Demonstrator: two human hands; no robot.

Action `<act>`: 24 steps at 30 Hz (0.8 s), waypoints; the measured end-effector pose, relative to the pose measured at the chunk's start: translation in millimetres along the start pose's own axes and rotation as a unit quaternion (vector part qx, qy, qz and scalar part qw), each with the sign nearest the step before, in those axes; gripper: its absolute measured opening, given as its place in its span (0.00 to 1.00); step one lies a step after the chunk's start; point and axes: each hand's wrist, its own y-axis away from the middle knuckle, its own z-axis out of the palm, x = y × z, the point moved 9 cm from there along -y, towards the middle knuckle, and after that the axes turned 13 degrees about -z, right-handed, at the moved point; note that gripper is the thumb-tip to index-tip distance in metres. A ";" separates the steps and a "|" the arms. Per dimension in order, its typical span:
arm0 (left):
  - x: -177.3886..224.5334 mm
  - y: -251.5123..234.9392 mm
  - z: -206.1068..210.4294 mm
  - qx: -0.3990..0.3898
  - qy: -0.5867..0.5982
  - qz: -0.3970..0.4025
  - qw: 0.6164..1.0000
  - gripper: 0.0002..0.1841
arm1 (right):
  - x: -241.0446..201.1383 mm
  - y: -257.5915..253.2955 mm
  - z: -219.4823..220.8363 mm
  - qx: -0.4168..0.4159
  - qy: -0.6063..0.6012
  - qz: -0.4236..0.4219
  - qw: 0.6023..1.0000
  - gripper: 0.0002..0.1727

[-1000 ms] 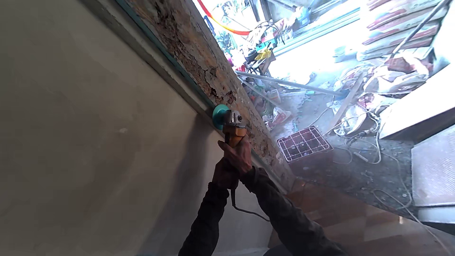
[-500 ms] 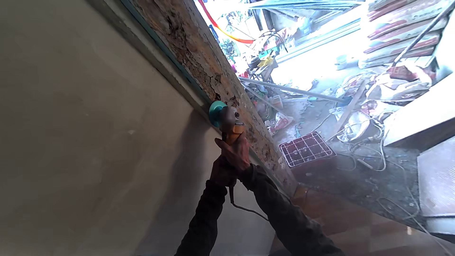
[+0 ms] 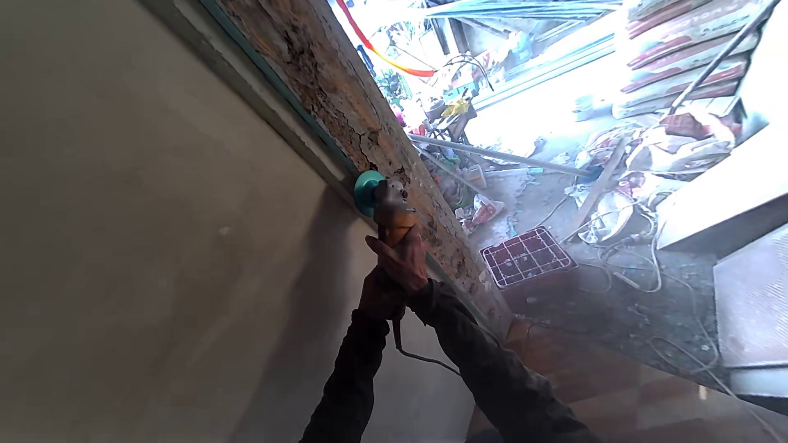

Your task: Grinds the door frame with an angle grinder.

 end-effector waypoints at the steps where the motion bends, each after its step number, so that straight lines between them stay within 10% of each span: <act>1: -2.3 -0.4 0.5 0.001 -0.002 -0.001 1.000 0.29 | 3.4 0.3 0.3 0.003 -0.001 -0.002 1.000 0.46; 24: -57.6 -1.3 23.4 -0.043 -0.008 -0.054 0.998 0.28 | 59.4 25.4 -13.4 0.011 0.019 0.053 0.998 0.47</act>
